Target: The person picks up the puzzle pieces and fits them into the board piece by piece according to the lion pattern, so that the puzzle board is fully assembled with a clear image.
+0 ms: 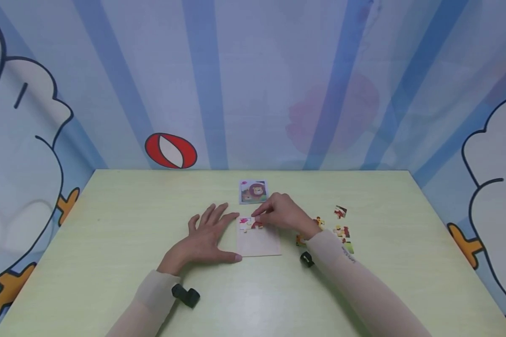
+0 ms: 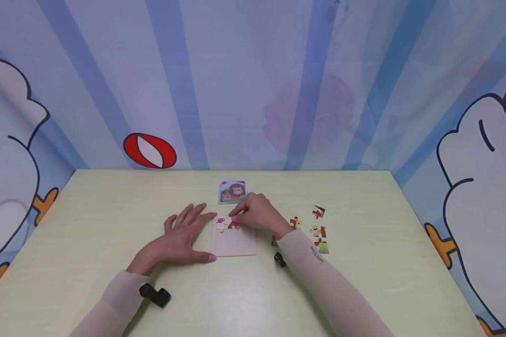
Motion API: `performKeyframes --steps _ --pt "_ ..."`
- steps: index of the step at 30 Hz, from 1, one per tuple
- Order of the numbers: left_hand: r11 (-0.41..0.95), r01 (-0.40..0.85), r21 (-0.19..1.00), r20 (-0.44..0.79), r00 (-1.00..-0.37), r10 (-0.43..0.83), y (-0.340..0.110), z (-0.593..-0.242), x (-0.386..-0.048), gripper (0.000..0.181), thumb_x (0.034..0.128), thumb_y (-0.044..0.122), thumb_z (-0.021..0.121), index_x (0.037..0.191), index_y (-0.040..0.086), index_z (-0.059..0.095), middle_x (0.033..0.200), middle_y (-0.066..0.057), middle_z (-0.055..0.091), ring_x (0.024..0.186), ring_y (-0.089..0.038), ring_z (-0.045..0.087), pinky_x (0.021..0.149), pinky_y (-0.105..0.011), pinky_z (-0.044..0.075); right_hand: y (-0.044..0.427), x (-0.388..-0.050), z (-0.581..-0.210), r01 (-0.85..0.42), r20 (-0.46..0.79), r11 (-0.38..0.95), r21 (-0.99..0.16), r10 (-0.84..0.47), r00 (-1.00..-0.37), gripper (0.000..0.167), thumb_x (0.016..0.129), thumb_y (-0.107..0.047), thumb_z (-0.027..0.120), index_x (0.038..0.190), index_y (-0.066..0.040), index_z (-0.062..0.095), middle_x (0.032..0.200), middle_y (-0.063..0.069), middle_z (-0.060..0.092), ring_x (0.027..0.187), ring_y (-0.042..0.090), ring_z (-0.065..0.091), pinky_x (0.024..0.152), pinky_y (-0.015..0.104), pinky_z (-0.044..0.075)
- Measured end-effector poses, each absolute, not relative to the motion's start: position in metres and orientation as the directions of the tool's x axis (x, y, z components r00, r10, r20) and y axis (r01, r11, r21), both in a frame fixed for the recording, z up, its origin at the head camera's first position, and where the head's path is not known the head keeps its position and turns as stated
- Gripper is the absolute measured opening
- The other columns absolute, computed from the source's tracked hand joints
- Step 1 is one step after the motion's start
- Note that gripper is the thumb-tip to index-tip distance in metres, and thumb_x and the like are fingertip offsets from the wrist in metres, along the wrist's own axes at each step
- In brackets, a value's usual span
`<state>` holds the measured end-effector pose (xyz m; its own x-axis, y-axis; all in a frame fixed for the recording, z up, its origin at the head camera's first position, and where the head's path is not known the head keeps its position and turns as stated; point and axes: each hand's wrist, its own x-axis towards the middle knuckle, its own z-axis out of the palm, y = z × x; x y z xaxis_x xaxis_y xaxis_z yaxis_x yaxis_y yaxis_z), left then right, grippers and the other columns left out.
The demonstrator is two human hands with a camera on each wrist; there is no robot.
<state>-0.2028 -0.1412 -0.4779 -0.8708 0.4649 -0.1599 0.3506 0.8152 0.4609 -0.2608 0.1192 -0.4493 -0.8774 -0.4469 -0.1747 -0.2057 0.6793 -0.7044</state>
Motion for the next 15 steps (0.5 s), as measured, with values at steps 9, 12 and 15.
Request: performKeyframes --steps 9,12,15 --pt "0.810 0.361 0.461 -0.151 -0.868 0.473 -0.1417 -0.4780 -0.2033 0.107 0.0802 0.067 0.082 0.168 0.030 0.035 0.183 -0.009 0.012 0.169 -0.043 0.002 0.126 -0.079 0.006 0.1133 -0.2574 -0.4443 -0.176 -0.185 0.747 -0.642 -0.373 -0.909 0.010 0.095 -0.021 0.083 0.102 -0.015 0.085 0.072 0.001 0.074 0.061 0.012 0.053 0.059 0.025 0.040" --pt "0.808 0.361 0.465 -0.149 -0.868 0.474 -0.1419 -0.4780 -0.2031 0.107 0.0800 0.067 0.083 0.168 0.030 0.035 0.183 -0.009 0.012 0.169 -0.043 0.002 0.126 -0.079 0.006 0.1125 -0.2574 -0.4443 -0.166 -0.186 0.764 -0.623 -0.351 -0.918 0.011 0.094 -0.022 0.084 0.102 -0.014 0.084 0.071 0.002 0.072 0.062 0.013 0.054 0.059 0.025 0.040" --pt "0.807 0.359 0.469 -0.151 -0.867 0.474 -0.1423 -0.4783 -0.2025 0.107 0.0798 0.067 0.083 0.168 0.030 0.035 0.183 -0.009 0.012 0.169 -0.043 0.003 0.126 -0.079 0.006 0.1117 -0.2574 -0.4450 -0.157 -0.192 0.782 -0.603 -0.333 -0.923 0.012 0.093 -0.024 0.085 0.101 -0.015 0.083 0.075 0.000 0.072 0.066 0.014 0.056 0.062 0.026 0.042"
